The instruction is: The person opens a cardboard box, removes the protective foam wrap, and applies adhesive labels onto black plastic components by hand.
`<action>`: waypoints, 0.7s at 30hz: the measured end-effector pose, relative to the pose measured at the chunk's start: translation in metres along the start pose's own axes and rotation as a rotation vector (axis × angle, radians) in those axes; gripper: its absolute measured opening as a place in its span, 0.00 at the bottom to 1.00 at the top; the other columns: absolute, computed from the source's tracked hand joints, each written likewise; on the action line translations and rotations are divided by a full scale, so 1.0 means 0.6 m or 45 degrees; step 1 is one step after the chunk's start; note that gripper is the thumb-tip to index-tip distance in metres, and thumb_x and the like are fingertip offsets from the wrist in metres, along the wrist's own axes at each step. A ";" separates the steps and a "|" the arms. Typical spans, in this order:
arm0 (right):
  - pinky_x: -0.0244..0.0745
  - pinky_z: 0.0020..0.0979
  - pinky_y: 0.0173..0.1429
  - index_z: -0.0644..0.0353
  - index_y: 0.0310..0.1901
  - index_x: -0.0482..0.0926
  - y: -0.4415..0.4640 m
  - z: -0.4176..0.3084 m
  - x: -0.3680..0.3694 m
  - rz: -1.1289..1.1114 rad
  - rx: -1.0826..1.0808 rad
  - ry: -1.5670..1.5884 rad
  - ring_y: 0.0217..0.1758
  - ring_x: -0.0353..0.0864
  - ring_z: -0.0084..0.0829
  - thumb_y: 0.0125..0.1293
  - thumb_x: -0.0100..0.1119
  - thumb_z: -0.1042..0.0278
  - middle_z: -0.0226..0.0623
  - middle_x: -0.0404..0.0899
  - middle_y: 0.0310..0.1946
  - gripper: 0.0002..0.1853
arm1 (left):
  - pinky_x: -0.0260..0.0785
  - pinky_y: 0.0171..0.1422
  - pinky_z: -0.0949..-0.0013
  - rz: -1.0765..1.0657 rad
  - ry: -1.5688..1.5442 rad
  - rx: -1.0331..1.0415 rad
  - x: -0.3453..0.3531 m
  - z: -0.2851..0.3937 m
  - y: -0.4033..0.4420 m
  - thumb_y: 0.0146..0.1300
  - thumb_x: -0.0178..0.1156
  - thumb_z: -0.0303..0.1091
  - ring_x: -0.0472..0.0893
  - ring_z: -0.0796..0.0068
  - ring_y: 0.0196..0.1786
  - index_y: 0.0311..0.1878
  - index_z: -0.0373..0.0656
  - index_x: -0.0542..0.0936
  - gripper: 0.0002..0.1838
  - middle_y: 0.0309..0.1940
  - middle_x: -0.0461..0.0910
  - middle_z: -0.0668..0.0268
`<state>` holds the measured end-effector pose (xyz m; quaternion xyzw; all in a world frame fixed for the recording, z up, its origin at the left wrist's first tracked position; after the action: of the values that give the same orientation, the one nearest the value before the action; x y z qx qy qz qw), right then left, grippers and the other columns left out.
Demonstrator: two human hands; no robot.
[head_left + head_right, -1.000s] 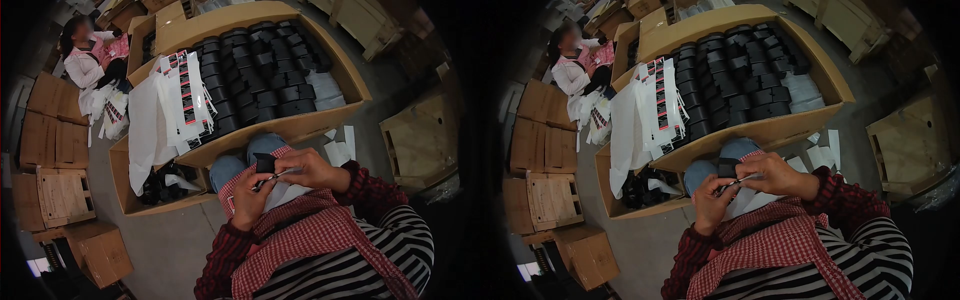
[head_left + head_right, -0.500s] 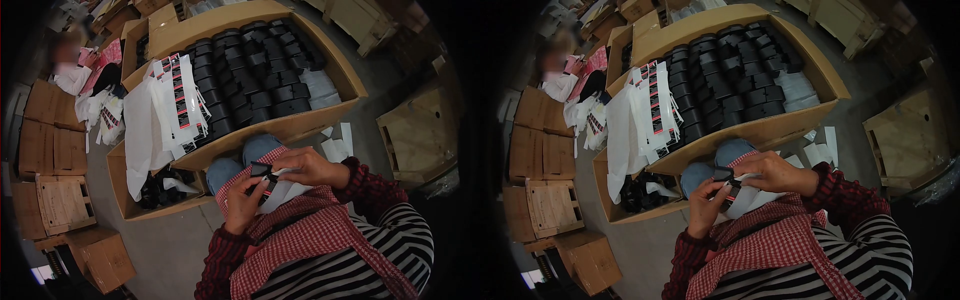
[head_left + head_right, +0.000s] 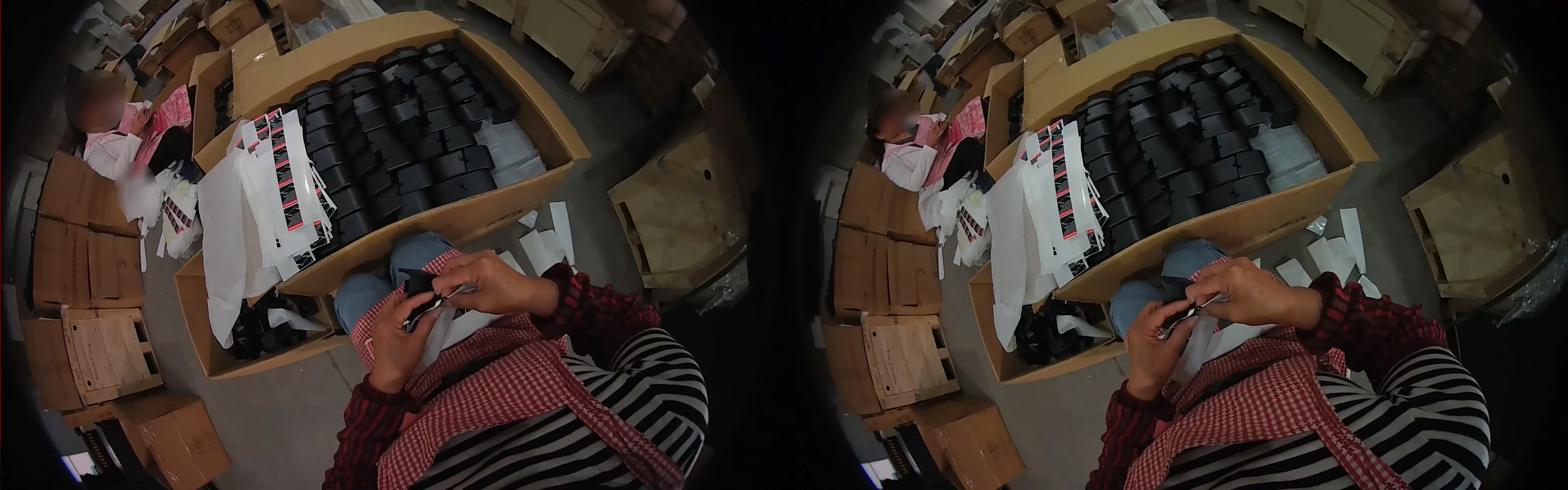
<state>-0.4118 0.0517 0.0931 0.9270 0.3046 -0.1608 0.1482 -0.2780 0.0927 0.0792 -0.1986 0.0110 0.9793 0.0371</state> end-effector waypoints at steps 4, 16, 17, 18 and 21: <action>0.79 0.33 0.39 0.62 0.40 0.84 -0.002 0.001 -0.002 0.007 0.015 -0.056 0.35 0.83 0.35 0.49 0.70 0.80 0.38 0.84 0.33 0.14 | 0.66 0.36 0.75 0.010 0.018 0.035 -0.001 0.007 -0.001 0.54 0.69 0.27 0.76 0.76 0.32 0.44 0.41 0.84 0.13 0.28 0.76 0.65; 0.80 0.35 0.45 0.59 0.48 0.81 -0.007 0.008 -0.001 0.029 -0.060 -0.152 0.45 0.82 0.41 0.54 0.70 0.70 0.42 0.82 0.41 0.18 | 0.68 0.37 0.76 -0.067 -0.125 -0.173 0.011 -0.038 0.001 0.61 0.65 0.31 0.78 0.80 0.31 0.39 0.36 0.83 0.08 0.29 0.79 0.66; 0.80 0.35 0.45 0.59 0.48 0.81 -0.007 0.006 -0.003 0.032 -0.066 -0.155 0.45 0.82 0.41 0.54 0.70 0.70 0.42 0.82 0.41 0.18 | 0.68 0.36 0.77 -0.088 -0.159 -0.194 0.015 -0.043 0.000 0.61 0.64 0.31 0.77 0.81 0.31 0.39 0.36 0.83 0.08 0.29 0.80 0.66; 0.80 0.35 0.45 0.59 0.48 0.81 -0.008 0.003 -0.005 0.031 -0.088 -0.162 0.44 0.83 0.41 0.55 0.70 0.70 0.42 0.83 0.40 0.18 | 0.68 0.36 0.77 -0.108 -0.193 -0.217 0.019 -0.049 0.000 0.62 0.64 0.32 0.77 0.82 0.31 0.39 0.36 0.83 0.08 0.29 0.80 0.67; 0.80 0.35 0.45 0.60 0.46 0.82 -0.013 0.001 -0.002 0.046 -0.170 -0.176 0.42 0.83 0.41 0.55 0.69 0.70 0.41 0.83 0.38 0.16 | 0.68 0.36 0.78 -0.224 -0.167 -0.239 0.025 -0.053 0.000 0.63 0.64 0.34 0.77 0.83 0.31 0.40 0.36 0.84 0.10 0.31 0.81 0.68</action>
<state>-0.4177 0.0566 0.0917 0.9071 0.2869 -0.2012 0.2331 -0.2794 0.0929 0.0443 -0.1371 -0.1005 0.9799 0.1048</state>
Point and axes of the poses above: each hand's wrist, its own y-axis towards the middle knuckle, its own x-axis out of the palm, z = x × y, the point moved 9 cm from there along y, towards the middle knuckle
